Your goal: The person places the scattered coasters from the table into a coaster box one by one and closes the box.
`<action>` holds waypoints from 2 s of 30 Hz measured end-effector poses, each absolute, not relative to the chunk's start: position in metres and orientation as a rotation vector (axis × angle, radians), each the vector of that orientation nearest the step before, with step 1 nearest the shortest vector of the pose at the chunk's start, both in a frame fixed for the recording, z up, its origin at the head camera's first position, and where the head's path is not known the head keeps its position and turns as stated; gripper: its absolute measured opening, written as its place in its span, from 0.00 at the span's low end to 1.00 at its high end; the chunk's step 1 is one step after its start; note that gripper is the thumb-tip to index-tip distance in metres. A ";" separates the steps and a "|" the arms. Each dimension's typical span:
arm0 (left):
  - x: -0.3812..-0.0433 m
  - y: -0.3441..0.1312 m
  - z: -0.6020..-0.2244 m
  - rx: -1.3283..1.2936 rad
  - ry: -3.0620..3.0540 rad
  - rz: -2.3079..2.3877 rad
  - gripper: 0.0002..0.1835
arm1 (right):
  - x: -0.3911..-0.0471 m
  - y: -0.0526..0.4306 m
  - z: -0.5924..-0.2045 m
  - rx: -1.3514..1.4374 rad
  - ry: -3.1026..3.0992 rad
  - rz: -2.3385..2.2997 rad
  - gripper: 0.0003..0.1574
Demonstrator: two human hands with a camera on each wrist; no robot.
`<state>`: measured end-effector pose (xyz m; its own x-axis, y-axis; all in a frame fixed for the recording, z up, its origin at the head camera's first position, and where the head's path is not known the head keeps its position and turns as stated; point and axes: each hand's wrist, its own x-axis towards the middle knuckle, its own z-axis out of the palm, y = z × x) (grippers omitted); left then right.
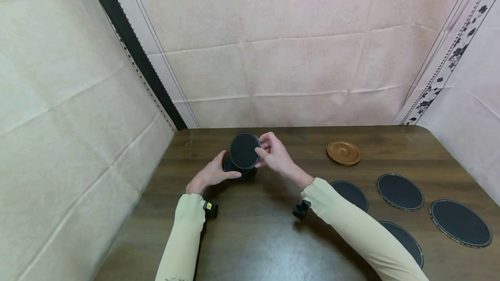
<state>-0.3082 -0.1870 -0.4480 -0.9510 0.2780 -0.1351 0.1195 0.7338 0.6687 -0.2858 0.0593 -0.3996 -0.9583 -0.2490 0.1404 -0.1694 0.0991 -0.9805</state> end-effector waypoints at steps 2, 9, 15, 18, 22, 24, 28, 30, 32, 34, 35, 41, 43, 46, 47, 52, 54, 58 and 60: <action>-0.309 -0.187 -0.449 0.321 2.710 1.030 0.64 | -0.287 0.057 -0.402 -0.420 2.270 -2.038 0.21; -0.310 -0.188 -0.451 0.331 2.706 1.042 0.65 | -0.296 0.049 -0.417 -0.344 2.221 -2.098 0.22; -0.311 -0.188 -0.450 0.336 2.699 1.053 0.64 | -0.299 0.041 -0.426 -0.304 2.217 -2.090 0.19; -0.311 -0.187 -0.449 0.341 2.705 1.057 0.63 | -0.300 0.037 -0.430 -0.283 2.211 -2.092 0.18; -0.310 -0.186 -0.449 0.329 2.731 1.031 0.63 | -0.302 0.034 -0.437 -0.268 2.199 -2.067 0.19; -0.309 -0.186 -0.449 0.322 2.744 1.019 0.63 | -0.303 0.034 -0.439 -0.268 2.197 -2.047 0.20; -0.309 -0.187 -0.449 0.336 2.743 1.034 0.60 | -0.306 0.036 -0.442 -0.294 2.244 -1.944 0.22; -0.310 -0.187 -0.450 0.344 2.737 1.044 0.60 | -0.308 0.038 -0.442 -0.310 2.307 -1.845 0.22; -0.311 -0.188 -0.450 0.345 2.730 1.047 0.60 | -0.310 0.042 -0.441 -0.329 2.383 -1.735 0.22; -0.311 -0.188 -0.450 0.340 2.729 1.040 0.62 | -0.311 0.045 -0.440 -0.345 2.439 -1.642 0.22; -0.311 -0.188 -0.450 0.337 2.729 1.034 0.62 | -0.312 0.047 -0.439 -0.353 2.463 -1.599 0.22; -0.309 -0.188 -0.447 0.293 2.724 0.987 0.66 | -0.308 0.059 -0.427 -0.393 2.535 -1.433 0.24; -0.309 -0.187 -0.447 0.279 2.715 0.981 0.66 | -0.306 0.064 -0.422 -0.410 2.550 -1.398 0.23; -0.308 -0.187 -0.447 0.271 2.710 0.975 0.66 | -0.303 0.075 -0.416 -0.457 2.570 -1.352 0.19; -0.308 -0.187 -0.447 0.266 2.711 0.973 0.66 | -0.301 0.078 -0.413 -0.470 2.571 -1.340 0.18; -0.307 -0.188 -0.446 0.260 2.710 0.964 0.67 | -0.294 0.098 -0.406 -0.557 2.540 -1.303 0.16; -0.307 -0.188 -0.445 0.267 2.706 0.961 0.68 | -0.291 0.105 -0.405 -0.591 2.531 -1.291 0.16; -0.307 -0.188 -0.445 0.272 2.701 0.968 0.68 | -0.283 0.117 -0.402 -0.658 2.519 -1.274 0.16; -0.307 -0.188 -0.446 0.273 2.698 0.972 0.67 | -0.279 0.124 -0.400 -0.699 2.523 -1.257 0.16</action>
<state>-0.3073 -0.1881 -0.4457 -0.9486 0.2614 -0.1787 0.0874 0.7586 0.6456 -0.2785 0.1237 -0.4003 -0.8578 -0.5140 0.0010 -0.3105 0.5166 -0.7979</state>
